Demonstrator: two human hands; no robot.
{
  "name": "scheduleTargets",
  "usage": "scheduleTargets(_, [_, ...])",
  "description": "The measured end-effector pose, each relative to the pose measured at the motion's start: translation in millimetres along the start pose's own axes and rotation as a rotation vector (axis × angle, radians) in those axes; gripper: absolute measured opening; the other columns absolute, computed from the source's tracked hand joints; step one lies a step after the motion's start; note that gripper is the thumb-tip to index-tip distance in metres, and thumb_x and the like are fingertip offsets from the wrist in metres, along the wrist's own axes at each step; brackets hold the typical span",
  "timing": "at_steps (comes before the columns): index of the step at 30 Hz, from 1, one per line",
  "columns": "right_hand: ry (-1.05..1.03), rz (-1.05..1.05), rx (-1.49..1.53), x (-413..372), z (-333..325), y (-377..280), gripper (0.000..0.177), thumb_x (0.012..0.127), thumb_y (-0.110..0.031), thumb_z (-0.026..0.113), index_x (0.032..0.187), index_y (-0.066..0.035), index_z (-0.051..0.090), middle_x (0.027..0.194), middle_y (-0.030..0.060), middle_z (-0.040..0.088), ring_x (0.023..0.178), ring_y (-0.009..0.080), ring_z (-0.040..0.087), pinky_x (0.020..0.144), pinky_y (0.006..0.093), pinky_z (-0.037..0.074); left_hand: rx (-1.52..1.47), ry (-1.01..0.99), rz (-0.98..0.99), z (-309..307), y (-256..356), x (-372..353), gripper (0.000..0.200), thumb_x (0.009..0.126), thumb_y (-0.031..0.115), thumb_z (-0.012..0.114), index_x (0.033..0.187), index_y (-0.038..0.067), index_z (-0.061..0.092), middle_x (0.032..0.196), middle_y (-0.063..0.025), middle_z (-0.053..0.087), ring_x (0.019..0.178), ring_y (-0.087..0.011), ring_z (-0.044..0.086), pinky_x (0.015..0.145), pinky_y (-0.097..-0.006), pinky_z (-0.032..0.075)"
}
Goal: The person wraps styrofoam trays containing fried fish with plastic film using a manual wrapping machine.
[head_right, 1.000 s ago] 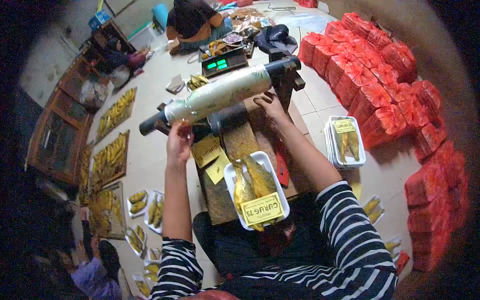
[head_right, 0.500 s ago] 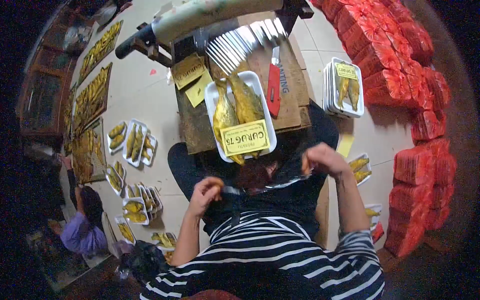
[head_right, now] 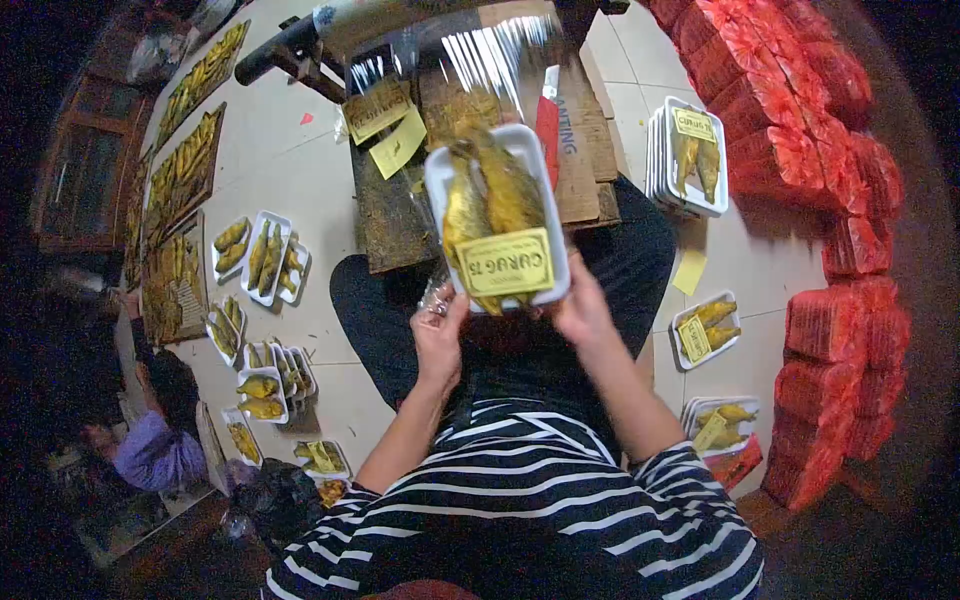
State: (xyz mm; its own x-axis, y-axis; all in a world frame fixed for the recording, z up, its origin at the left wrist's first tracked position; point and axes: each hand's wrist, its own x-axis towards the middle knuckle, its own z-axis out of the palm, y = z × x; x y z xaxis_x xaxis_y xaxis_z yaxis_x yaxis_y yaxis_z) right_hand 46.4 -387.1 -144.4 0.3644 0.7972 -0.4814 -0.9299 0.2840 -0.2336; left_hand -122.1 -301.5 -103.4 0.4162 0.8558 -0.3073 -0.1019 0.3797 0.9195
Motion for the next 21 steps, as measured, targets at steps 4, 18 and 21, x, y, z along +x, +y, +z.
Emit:
scheduleTargets(4, [-0.06, 0.178, 0.044, -31.2, 34.1, 36.4, 0.032, 0.088, -0.028, 0.047, 0.113, -0.009, 0.051, 0.116, 0.0091, 0.053, 0.105, 0.0215, 0.05, 0.087, 0.0354, 0.043, 0.316, 0.026, 0.096, -6.2, 13.4, -8.6, 0.022, 0.082, 0.007, 0.059, 0.1, -0.004, 0.06, 0.092, -0.0042, 0.061, 0.085, -0.0075, 0.053, 0.075, -0.0218, 0.043])
scheduleTargets(18, [-0.072, 0.193, -0.282, -48.1, 3.7, 52.1, 0.04, 0.089, -0.027, 0.047, 0.121, -0.003, 0.041, 0.118, 0.013, 0.049, 0.106, 0.0234, 0.05, 0.087, 0.0411, 0.044, -0.27, -0.189, -0.383, -22.4, -78.1, -0.8, 0.042, 0.088, 0.025, 0.05, 0.124, 0.006, 0.04, 0.116, -0.0071, 0.05, 0.107, -0.0188, 0.048, 0.087, -0.0335, 0.042])
scheduleTargets(21, [-0.037, 0.137, -1.029, -38.6, -8.0, 30.7, 0.039, 0.086, -0.025, 0.054, 0.116, -0.001, 0.045, 0.116, 0.0108, 0.048, 0.104, 0.0208, 0.05, 0.088, 0.0351, 0.042, -0.746, -0.36, -0.635, -18.8, -10.4, 6.8, 0.048, 0.086, 0.029, 0.053, 0.124, 0.003, 0.039, 0.118, -0.0083, 0.049, 0.107, -0.0176, 0.047, 0.087, -0.0307, 0.041])
